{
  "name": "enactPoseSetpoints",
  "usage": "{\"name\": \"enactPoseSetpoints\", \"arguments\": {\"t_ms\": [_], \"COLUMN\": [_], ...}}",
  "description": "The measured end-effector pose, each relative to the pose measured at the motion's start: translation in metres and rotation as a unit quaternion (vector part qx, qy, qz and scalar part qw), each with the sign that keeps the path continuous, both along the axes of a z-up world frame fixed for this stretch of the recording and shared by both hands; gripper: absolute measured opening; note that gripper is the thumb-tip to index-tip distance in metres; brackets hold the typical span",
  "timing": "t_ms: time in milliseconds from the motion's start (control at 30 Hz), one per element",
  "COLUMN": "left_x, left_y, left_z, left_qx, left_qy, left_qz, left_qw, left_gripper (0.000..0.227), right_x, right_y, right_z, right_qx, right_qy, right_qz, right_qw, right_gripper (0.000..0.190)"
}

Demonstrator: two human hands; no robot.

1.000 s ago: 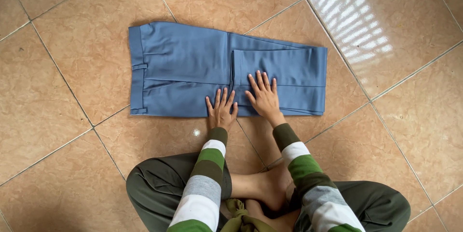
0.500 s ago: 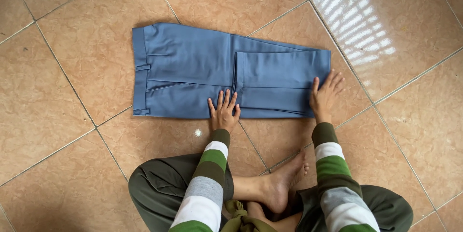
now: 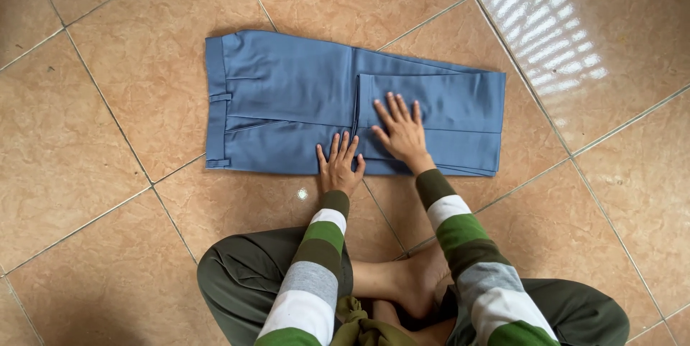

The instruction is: The person is sitting on a tiled floor and folding blue trousers into a neat rectangular shape.

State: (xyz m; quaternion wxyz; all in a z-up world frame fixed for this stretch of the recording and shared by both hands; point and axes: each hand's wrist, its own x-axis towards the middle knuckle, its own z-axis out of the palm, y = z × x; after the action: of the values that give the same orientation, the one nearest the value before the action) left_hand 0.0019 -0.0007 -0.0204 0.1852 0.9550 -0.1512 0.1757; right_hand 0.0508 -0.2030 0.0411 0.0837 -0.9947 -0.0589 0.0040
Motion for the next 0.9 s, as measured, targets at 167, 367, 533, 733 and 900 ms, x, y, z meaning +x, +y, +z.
{"name": "enactPoseSetpoints", "arguments": {"t_ms": [167,367,533,733,900], "left_x": [0.000,0.001,0.002,-0.004,-0.006], "left_y": [0.000,-0.002,-0.001,0.001,0.002], "left_z": [0.004,-0.003,-0.006,0.015,0.028], "left_qx": [0.001,0.000,-0.002,0.014,0.017], "left_qy": [-0.005,-0.013,-0.018,0.052,0.104], "left_qz": [0.002,0.006,0.002,-0.010,-0.013], "left_qw": [1.000,1.000,1.000,0.998,0.994], "left_gripper": [0.054,0.056,0.056,0.053,0.049], "right_x": [-0.012,-0.044,-0.078,-0.065,-0.034], "right_y": [-0.131,-0.185,-0.221,-0.186,-0.061], "right_z": [0.002,0.023,-0.070,-0.036,0.016], "right_qx": [-0.030,0.095,0.000,0.357,0.309], "right_qy": [-0.051,-0.037,-0.019,0.005,0.022], "right_qz": [-0.154,-0.349,-0.444,-0.406,-0.270], "right_qw": [0.986,0.932,0.896,0.841,0.912], "right_gripper": [0.059,0.068,0.054,0.043,0.057]}}
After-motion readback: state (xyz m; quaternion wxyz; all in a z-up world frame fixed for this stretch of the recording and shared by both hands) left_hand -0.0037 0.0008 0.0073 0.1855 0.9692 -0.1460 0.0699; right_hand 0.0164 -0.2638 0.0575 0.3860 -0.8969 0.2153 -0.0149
